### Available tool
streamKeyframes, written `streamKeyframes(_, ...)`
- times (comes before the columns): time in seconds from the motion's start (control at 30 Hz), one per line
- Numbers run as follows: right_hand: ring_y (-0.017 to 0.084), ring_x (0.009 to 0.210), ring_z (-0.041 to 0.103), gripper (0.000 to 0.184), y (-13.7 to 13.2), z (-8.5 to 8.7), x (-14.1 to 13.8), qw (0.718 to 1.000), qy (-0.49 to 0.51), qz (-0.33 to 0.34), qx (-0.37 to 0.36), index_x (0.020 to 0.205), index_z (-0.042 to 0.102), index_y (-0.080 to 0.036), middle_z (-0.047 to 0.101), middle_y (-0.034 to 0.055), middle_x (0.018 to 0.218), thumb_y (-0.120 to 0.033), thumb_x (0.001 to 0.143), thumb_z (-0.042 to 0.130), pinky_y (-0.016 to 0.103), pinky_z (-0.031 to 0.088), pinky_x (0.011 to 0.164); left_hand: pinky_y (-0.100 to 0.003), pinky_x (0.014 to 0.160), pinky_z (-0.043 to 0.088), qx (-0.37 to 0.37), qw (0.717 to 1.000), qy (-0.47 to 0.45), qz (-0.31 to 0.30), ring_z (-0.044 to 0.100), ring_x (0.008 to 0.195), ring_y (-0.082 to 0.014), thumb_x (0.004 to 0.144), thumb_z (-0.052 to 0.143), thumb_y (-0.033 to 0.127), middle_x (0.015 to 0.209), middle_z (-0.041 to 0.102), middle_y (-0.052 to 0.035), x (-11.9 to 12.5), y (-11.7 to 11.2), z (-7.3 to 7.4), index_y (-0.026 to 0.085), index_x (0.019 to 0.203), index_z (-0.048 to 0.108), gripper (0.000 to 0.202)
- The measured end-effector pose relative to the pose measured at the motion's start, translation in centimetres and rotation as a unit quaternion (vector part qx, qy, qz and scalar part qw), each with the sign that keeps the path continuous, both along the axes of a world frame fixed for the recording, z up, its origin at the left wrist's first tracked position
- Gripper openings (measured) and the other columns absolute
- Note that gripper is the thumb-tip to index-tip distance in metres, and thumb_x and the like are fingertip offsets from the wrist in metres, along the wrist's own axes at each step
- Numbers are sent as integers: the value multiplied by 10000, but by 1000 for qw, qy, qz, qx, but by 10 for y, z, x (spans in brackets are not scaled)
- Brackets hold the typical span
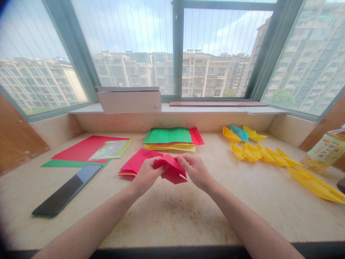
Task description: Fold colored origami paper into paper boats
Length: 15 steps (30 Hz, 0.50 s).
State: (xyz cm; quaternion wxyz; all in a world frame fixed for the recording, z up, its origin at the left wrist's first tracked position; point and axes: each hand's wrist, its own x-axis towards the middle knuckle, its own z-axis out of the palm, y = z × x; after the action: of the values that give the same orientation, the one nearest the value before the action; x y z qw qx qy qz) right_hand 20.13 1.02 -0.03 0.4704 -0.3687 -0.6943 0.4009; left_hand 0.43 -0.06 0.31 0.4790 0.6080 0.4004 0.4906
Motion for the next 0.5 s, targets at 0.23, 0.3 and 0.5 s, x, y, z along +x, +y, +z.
streamKeyframes(0.23, 203, 813, 709, 312, -1, -2, -1, 994, 44, 64, -79, 1016, 709, -182, 755, 68, 929, -427, 823, 716, 312, 563, 714, -249, 585, 439, 11, 999, 35, -35, 594, 613, -149, 785, 699, 301, 660, 671, -18, 3, -2, -4, 125, 749, 710, 180)
streamKeyframes(0.3, 223, 881, 711, 321, -3, -2, -3, 994, 35, 81, -70, 1058, 721, -192, 757, 76, 989, -424, 837, 700, 341, 569, 771, -270, 626, 468, 11, 998, 39, -37, 633, 657, -178, 813, 672, 308, 698, 707, -35, 3, -3, -3, 124, 787, 735, 197)
streamKeyframes(0.5, 228, 883, 706, 276, -4, -5, -5, 999, 3, 49, -16, 1036, 754, -204, 764, 64, 972, -390, 838, 702, 344, 571, 768, -282, 630, 492, 19, 998, 61, -31, 664, 662, -204, 884, 588, 355, 700, 735, -50, 4, -5, 0, 123, 801, 769, 305)
